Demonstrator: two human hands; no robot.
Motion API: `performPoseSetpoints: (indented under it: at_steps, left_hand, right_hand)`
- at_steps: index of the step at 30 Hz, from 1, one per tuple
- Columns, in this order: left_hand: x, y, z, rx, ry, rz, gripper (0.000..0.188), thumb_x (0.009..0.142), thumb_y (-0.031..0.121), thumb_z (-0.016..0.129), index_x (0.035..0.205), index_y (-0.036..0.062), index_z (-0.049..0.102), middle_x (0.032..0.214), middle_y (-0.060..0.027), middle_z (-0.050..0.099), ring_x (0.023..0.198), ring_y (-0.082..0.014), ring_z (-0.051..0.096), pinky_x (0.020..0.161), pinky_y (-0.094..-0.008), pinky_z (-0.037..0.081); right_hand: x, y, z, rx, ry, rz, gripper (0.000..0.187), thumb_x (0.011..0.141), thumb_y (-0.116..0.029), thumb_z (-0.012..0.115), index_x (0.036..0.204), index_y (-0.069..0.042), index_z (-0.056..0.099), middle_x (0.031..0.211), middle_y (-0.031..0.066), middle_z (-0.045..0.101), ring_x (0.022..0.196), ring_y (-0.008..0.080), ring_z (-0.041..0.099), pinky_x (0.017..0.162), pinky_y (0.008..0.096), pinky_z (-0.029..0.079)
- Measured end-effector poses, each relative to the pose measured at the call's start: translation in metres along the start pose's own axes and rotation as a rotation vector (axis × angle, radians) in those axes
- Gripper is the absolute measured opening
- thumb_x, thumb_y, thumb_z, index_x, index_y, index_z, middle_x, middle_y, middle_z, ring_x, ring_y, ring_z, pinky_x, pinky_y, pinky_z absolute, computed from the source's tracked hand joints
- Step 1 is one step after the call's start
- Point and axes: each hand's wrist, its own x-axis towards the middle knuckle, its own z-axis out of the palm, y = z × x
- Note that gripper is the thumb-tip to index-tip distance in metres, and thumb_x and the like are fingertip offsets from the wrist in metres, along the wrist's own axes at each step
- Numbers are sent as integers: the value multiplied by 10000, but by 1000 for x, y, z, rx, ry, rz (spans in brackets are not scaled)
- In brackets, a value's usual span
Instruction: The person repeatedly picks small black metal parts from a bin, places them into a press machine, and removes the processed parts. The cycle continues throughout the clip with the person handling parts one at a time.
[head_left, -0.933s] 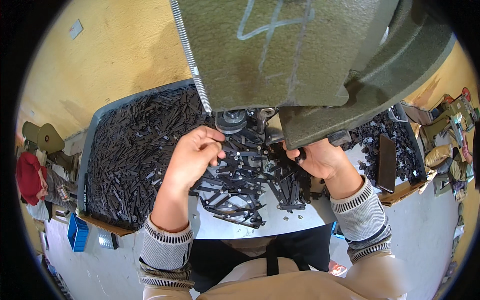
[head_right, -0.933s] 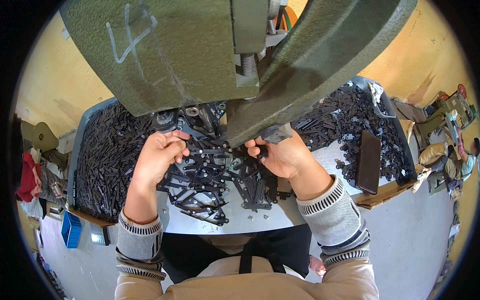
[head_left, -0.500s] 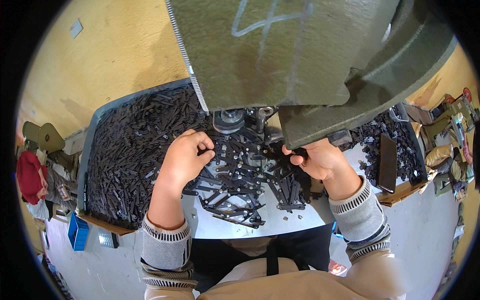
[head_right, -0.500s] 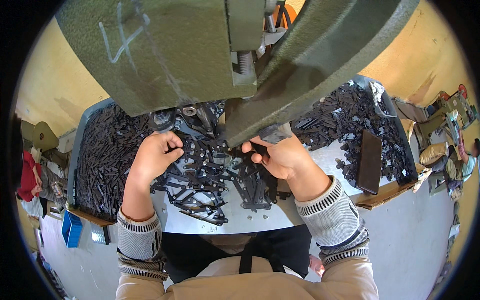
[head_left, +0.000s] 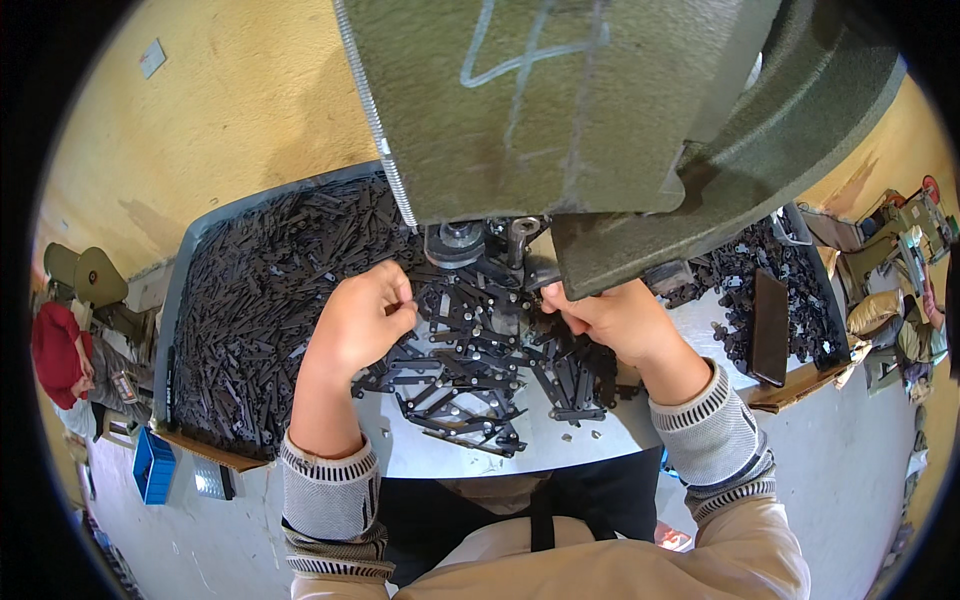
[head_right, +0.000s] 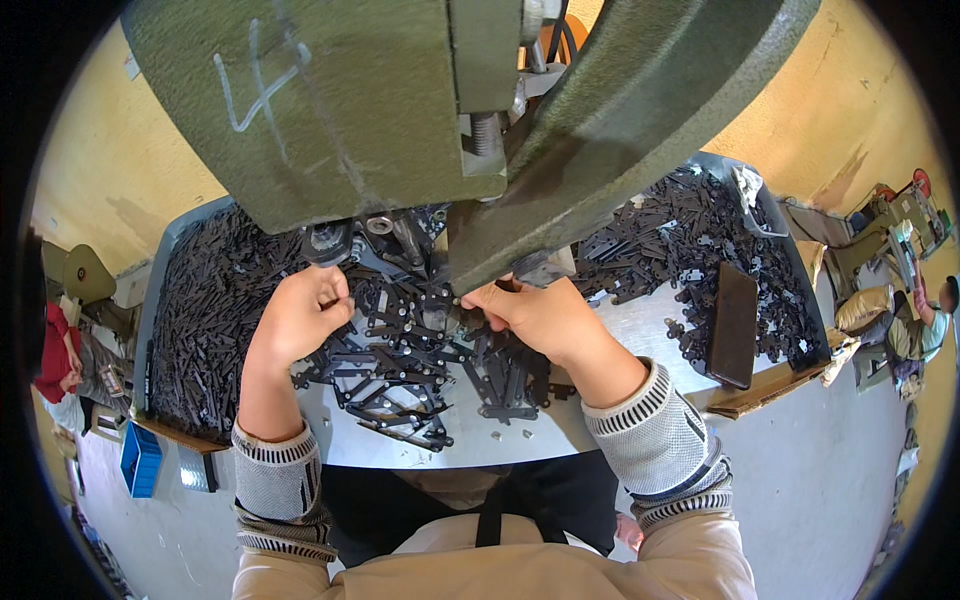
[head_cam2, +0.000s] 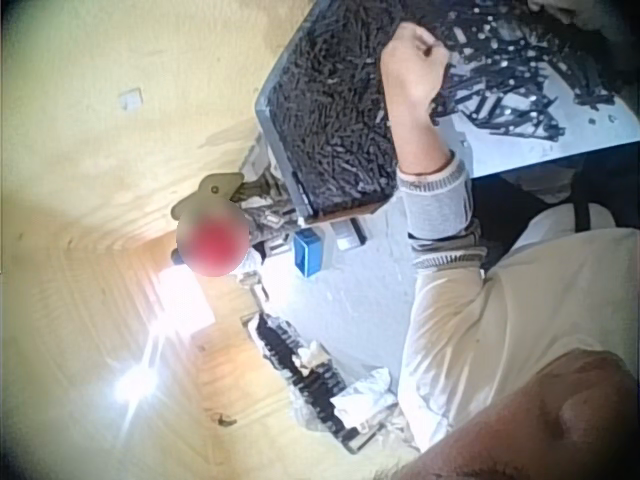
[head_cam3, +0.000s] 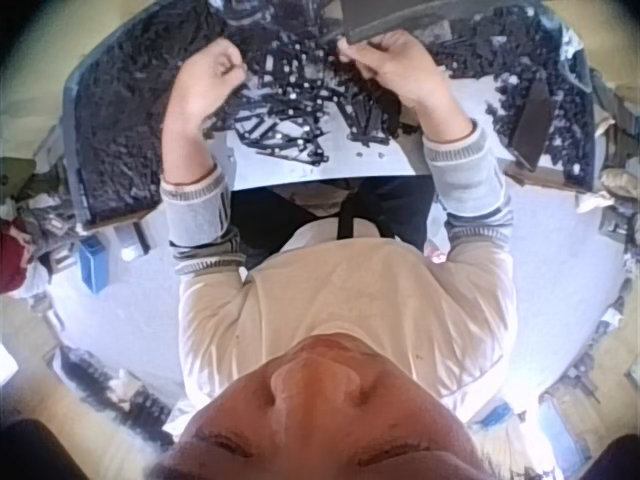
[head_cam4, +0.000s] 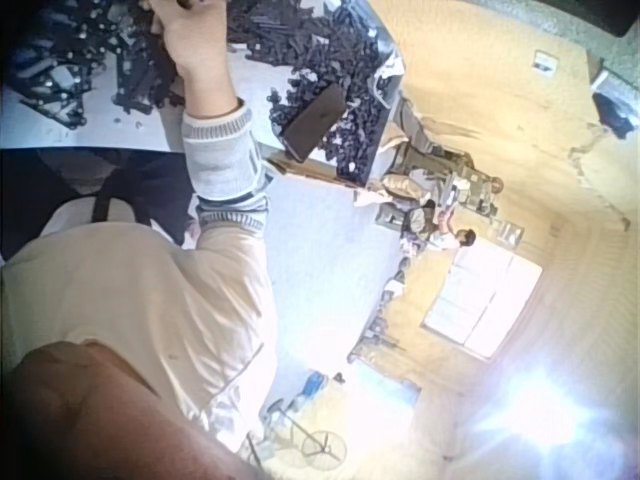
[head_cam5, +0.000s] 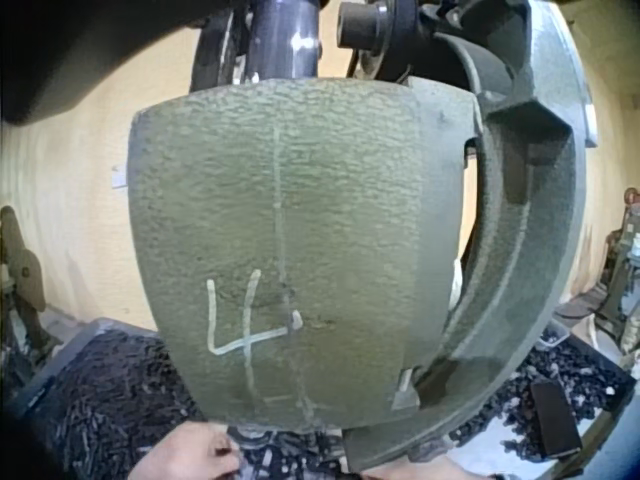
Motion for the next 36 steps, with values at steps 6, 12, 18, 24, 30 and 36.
performPoseSetpoints:
  at_steps: [6, 12, 18, 24, 30, 36]
  left_hand:
    - [-5, 24, 30, -817, -50, 122, 127, 932, 92, 625, 972, -22, 587, 782, -83, 675, 644, -102, 576, 606, -224, 463]
    - [-2, 33, 39, -857, -138, 100, 143, 918, 100, 640, 978, -14, 575, 772, -98, 665, 617, -106, 575, 580, -224, 452]
    - [3, 30, 38, -886, -211, 37, 131, 903, 96, 656, 947, -9, 590, 765, -92, 660, 607, -106, 577, 556, -216, 439]
    - [5, 28, 42, -792, -221, 10, 129, 888, 114, 664, 928, 1, 614, 726, -54, 639, 601, -90, 566, 531, -196, 411]
    - [4, 25, 36, -769, -239, -45, 102, 887, 113, 644, 916, 17, 623, 708, -52, 644, 578, -67, 539, 510, -182, 390]
    - [6, 23, 37, -784, -250, -49, 102, 882, 119, 663, 899, 26, 623, 703, -58, 653, 553, -70, 523, 494, -179, 383]
  right_hand:
    - [-6, -2, 8, -42, 104, -9, 207, 984, -210, 540, 928, -32, 630, 666, -56, 468, 593, 44, 381, 524, 211, 311]
    - [-9, 2, 9, -64, 11, 108, 259, 1008, -250, 514, 927, -35, 632, 680, -70, 437, 611, 39, 376, 534, 210, 301]
    - [-4, 14, 9, -226, -5, -15, 215, 981, -199, 565, 955, -2, 647, 823, -5, 589, 762, 76, 522, 697, 232, 412]
    - [-1, 10, 13, -362, 3, -23, 216, 969, -181, 593, 883, 9, 649, 756, -8, 608, 744, 92, 554, 682, 254, 437]
    - [-5, 4, 7, -695, 14, -91, 224, 906, -206, 658, 865, 14, 664, 749, 101, 660, 676, 180, 593, 659, 310, 465]
    - [-26, -10, -16, -714, 2, -123, 105, 795, -88, 708, 852, -6, 679, 759, 102, 649, 702, 233, 623, 656, 332, 476]
